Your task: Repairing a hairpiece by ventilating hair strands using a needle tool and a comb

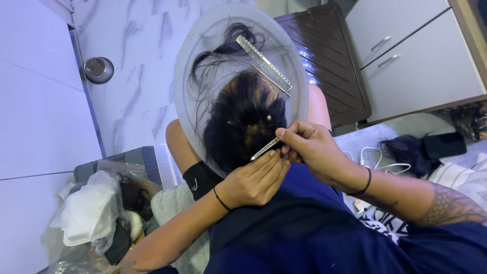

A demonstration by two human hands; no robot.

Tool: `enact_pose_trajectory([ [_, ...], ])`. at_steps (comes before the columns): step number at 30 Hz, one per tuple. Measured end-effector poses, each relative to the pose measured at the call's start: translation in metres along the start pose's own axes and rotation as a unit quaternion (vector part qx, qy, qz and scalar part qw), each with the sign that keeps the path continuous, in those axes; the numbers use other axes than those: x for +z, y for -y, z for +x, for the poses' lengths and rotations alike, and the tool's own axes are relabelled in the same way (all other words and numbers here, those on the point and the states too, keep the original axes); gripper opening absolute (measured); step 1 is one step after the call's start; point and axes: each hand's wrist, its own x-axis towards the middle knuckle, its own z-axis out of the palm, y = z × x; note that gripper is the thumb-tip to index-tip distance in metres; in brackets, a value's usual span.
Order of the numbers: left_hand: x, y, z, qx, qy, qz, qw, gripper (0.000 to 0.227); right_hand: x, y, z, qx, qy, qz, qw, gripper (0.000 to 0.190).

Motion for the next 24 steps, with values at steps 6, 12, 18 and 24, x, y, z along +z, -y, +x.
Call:
enact_pose_trajectory([
  [6, 0.006, -0.006, -0.009, -0.01, 0.006, 0.0, 1.0, 0.028, 0.012, 0.004, -0.007, -0.075, 0.006, -0.078, 0.994, 0.018],
  [12, 0.005, -0.007, -0.005, -0.021, -0.003, -0.012, 1.0, 0.027, -0.016, -0.002, 0.009, -0.283, -0.006, -0.294, 0.913, 0.049],
  [18, -0.004, -0.006, 0.004, -0.035, 0.0, -0.065, 0.997, 0.014, -0.027, 0.031, 0.005, -0.543, -0.066, -0.344, 0.764, 0.024],
  [24, -0.061, 0.002, 0.009, -0.104, 0.086, -0.294, 0.946, 0.024, -0.047, 0.045, 0.025, -0.508, -0.16, -0.322, 0.782, 0.006],
])
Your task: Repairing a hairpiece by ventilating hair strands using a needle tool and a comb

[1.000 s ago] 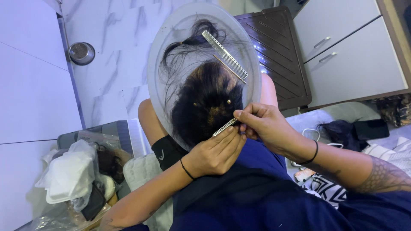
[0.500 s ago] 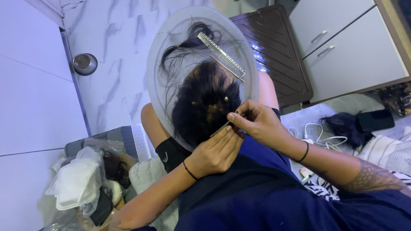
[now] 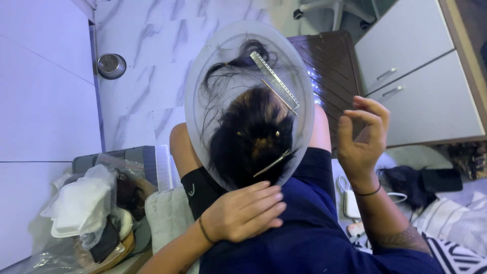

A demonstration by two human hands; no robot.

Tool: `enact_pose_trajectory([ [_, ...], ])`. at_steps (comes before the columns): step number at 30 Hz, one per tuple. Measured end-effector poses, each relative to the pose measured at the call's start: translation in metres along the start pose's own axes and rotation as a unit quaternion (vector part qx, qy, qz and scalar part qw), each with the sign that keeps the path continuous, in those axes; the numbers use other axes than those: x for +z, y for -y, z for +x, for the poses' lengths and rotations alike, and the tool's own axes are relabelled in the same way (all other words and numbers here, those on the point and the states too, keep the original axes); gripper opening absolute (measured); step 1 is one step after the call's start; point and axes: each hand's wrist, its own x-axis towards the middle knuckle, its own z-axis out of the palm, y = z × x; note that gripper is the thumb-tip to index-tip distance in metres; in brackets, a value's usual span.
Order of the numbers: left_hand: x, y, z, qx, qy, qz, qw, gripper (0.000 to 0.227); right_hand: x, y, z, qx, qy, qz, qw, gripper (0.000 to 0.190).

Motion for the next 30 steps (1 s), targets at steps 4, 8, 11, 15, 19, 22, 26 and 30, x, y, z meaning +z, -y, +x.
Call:
enact_pose_trajectory([
  [4, 0.0, 0.004, -0.069, -0.133, -0.123, 0.077, 0.98, 0.03, 0.003, -0.044, -0.001, 0.065, 0.001, -0.015, 0.998, 0.011],
  [8, -0.007, 0.016, -0.089, -0.343, -0.369, 0.182, 0.844, 0.036, 0.011, -0.097, -0.018, 0.16, 0.04, -0.051, 0.985, 0.016],
  [11, -0.014, 0.019, -0.087, -0.441, -0.431, 0.154, 0.772, 0.043, 0.023, -0.095, -0.019, 0.11, 0.068, -0.083, 0.988, 0.013],
  [15, -0.015, 0.026, -0.085, -0.46, -0.426, 0.169, 0.761, 0.044, 0.047, -0.088, -0.008, -0.037, 0.191, -0.114, 0.974, 0.006],
  [19, -0.012, 0.03, -0.084, -0.457, -0.42, 0.182, 0.763, 0.047, 0.076, -0.106, -0.01, -0.041, 0.312, -0.187, 0.931, 0.018],
  [22, -0.015, 0.029, -0.078, -0.459, -0.372, 0.244, 0.769, 0.039, 0.088, -0.12, -0.009, -0.029, 0.359, -0.208, 0.909, 0.021],
  [26, -0.011, 0.045, -0.091, -0.446, -0.284, 0.306, 0.792, 0.038, 0.092, -0.138, -0.014, -0.018, 0.369, -0.237, 0.899, 0.022],
  [30, -0.001, 0.081, -0.112, -0.434, -0.199, 0.339, 0.811, 0.03, 0.088, -0.116, 0.0, 0.029, 0.364, -0.254, 0.895, 0.022],
])
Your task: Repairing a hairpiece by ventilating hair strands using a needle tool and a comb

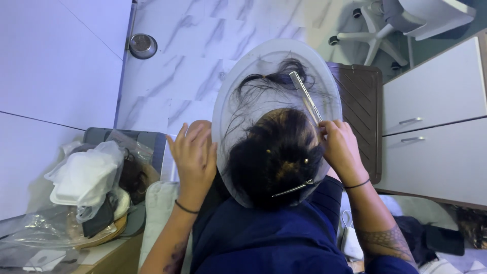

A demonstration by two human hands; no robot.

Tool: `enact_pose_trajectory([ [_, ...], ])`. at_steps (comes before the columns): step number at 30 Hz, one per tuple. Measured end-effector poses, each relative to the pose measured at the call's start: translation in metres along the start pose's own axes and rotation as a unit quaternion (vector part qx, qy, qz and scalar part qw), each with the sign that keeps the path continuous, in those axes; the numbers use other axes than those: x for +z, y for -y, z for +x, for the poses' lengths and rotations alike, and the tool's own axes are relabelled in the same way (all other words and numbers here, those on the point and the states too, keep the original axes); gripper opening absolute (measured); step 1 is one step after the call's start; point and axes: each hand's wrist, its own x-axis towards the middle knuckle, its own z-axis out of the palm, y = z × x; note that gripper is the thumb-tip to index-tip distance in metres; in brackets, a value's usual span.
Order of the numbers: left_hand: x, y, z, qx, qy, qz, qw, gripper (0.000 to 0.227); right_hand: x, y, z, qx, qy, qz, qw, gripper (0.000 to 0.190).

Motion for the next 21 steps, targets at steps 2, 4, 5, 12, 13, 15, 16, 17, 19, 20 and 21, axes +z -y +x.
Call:
enact_pose_trajectory([
  [2, 0.012, 0.008, 0.006, -0.005, 0.022, 0.003, 1.0, 0.029, 0.001, -0.006, -0.001, 0.026, -0.001, 0.02, 0.999, 0.019],
  [4, 0.022, 0.013, 0.014, -0.008, 0.049, 0.001, 0.999, 0.027, -0.005, -0.008, -0.007, 0.059, -0.002, 0.039, 0.998, 0.017],
  [5, 0.026, 0.014, 0.02, -0.005, 0.064, 0.006, 0.998, 0.026, -0.011, -0.007, -0.01, 0.089, -0.002, 0.058, 0.994, 0.017],
  [12, 0.051, 0.024, 0.065, 0.052, 0.135, 0.097, 0.985, 0.027, -0.038, -0.026, -0.04, 0.184, -0.034, 0.233, 0.954, 0.016],
  [13, 0.054, 0.025, 0.068, 0.05, 0.133, 0.098, 0.985, 0.027, -0.045, -0.022, -0.045, 0.181, -0.033, 0.233, 0.955, 0.016],
  [15, 0.059, 0.029, 0.074, 0.06, 0.178, 0.153, 0.97, 0.027, -0.056, -0.015, -0.054, 0.174, -0.066, 0.298, 0.936, 0.017],
  [16, 0.059, 0.028, 0.074, 0.056, 0.177, 0.155, 0.97, 0.027, -0.058, -0.014, -0.059, 0.171, -0.063, 0.298, 0.937, 0.017],
  [17, 0.058, 0.026, 0.074, 0.048, 0.197, 0.165, 0.965, 0.027, -0.06, -0.013, -0.064, 0.167, -0.076, 0.318, 0.93, 0.014],
  [19, 0.055, 0.021, 0.072, 0.037, 0.216, 0.175, 0.96, 0.028, -0.059, -0.016, -0.074, 0.162, -0.088, 0.339, 0.923, 0.011],
  [20, 0.052, 0.018, 0.07, 0.028, 0.234, 0.177, 0.956, 0.031, -0.056, -0.02, -0.078, 0.165, -0.095, 0.369, 0.91, 0.012],
  [21, 0.05, 0.014, 0.069, 0.02, 0.25, 0.179, 0.951, 0.033, -0.054, -0.024, -0.082, 0.167, -0.102, 0.398, 0.896, 0.013],
])
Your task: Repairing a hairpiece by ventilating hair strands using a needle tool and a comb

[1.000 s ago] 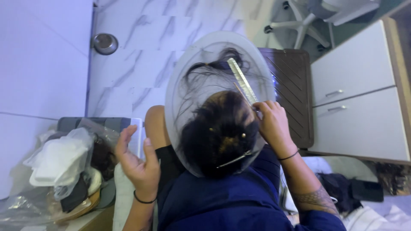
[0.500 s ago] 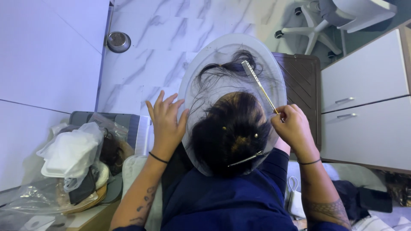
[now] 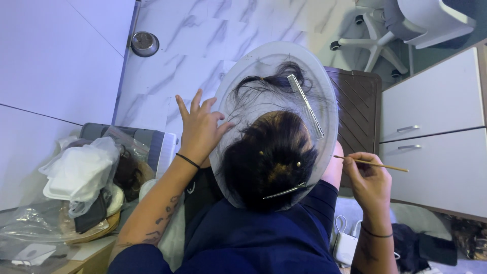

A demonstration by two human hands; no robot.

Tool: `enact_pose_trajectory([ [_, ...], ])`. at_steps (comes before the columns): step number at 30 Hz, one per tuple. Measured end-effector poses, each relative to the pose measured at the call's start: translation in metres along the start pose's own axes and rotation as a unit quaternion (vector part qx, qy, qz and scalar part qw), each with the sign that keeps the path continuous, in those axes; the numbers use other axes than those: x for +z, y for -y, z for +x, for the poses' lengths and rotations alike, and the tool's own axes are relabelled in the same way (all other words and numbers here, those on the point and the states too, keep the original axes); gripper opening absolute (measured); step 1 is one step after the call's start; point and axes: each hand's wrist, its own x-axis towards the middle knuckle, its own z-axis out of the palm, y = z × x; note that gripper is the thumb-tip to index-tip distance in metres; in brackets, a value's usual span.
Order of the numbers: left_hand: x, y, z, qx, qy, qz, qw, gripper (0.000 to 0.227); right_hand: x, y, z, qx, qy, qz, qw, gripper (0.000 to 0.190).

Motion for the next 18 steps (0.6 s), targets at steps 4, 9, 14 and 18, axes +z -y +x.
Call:
enact_pose_trajectory([
  [4, -0.006, -0.008, -0.009, 0.003, 0.012, 0.023, 1.0, 0.032, -0.001, 0.015, 0.002, -0.027, -0.006, 0.004, 1.0, 0.012],
  [9, 0.008, 0.002, -0.013, -0.021, -0.026, -0.016, 0.999, 0.016, 0.01, 0.05, -0.001, -0.052, -0.006, 0.016, 0.999, 0.012],
  [14, -0.008, 0.012, -0.012, -0.033, -0.082, -0.213, 0.973, 0.011, 0.005, 0.074, 0.005, -0.131, 0.025, -0.007, 0.991, 0.026],
  [18, -0.063, -0.004, -0.016, -0.032, -0.114, -0.32, 0.94, 0.007, 0.009, 0.112, 0.009, -0.142, 0.037, 0.034, 0.989, 0.034],
])
